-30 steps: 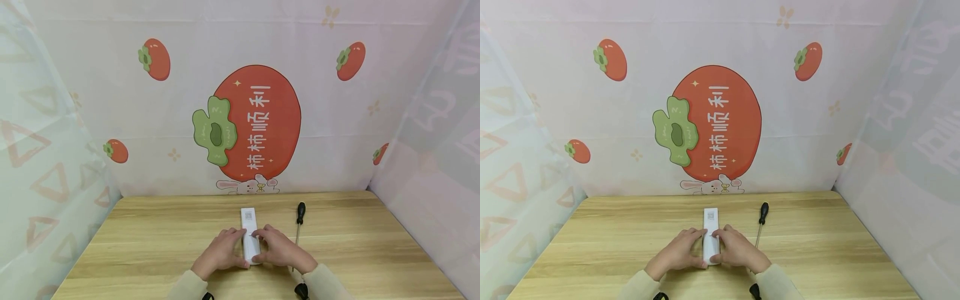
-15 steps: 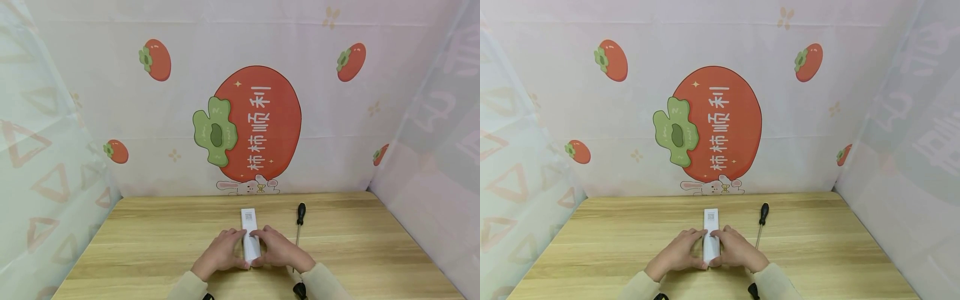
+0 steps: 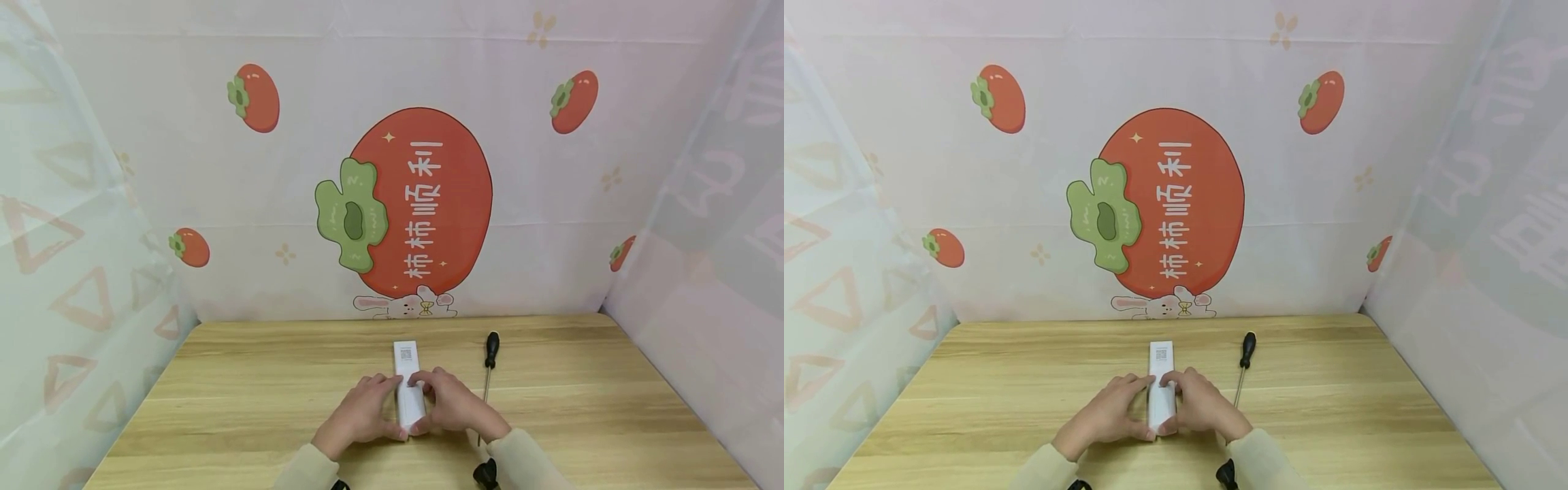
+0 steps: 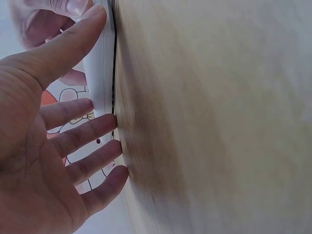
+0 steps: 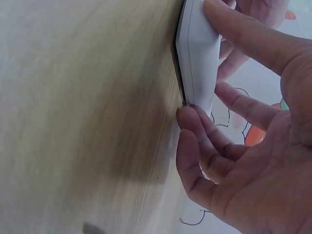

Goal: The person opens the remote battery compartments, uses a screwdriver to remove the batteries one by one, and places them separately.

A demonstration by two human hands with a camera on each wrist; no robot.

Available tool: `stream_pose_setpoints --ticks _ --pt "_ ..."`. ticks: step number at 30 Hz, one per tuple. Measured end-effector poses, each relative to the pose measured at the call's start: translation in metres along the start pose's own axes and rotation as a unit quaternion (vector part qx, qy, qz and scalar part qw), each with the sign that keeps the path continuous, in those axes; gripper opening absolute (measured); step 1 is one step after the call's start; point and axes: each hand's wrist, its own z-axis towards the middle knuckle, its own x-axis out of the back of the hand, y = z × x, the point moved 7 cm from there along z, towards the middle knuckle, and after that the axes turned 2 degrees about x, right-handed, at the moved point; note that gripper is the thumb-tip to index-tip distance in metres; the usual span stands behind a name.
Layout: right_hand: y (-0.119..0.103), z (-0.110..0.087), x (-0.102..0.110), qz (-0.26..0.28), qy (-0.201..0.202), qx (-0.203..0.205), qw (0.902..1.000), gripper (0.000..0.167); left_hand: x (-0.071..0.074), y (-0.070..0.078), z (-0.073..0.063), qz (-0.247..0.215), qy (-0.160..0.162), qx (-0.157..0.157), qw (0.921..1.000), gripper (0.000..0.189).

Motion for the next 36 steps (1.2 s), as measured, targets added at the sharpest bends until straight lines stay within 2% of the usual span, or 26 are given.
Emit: stream_pose_setpoints --ticks 13,24,36 --pt "-0.005 0.002 -0.001 0.018 0.000 -0.006 0.9998 0.059 -0.002 -0.001 -0.001 -0.005 -0.003 0.005 1.0000 0.093" --pt "-0.009 0.001 -0.001 0.008 0.013 -0.020 0.9997 0.064 -0.001 0.000 0.000 0.001 -0.002 0.004 1.0000 0.094" --pt "-0.010 -0.002 0.000 -0.012 0.027 -0.015 0.9994 0.062 0.000 0.001 0.001 0.004 0.000 0.007 1.0000 0.094"
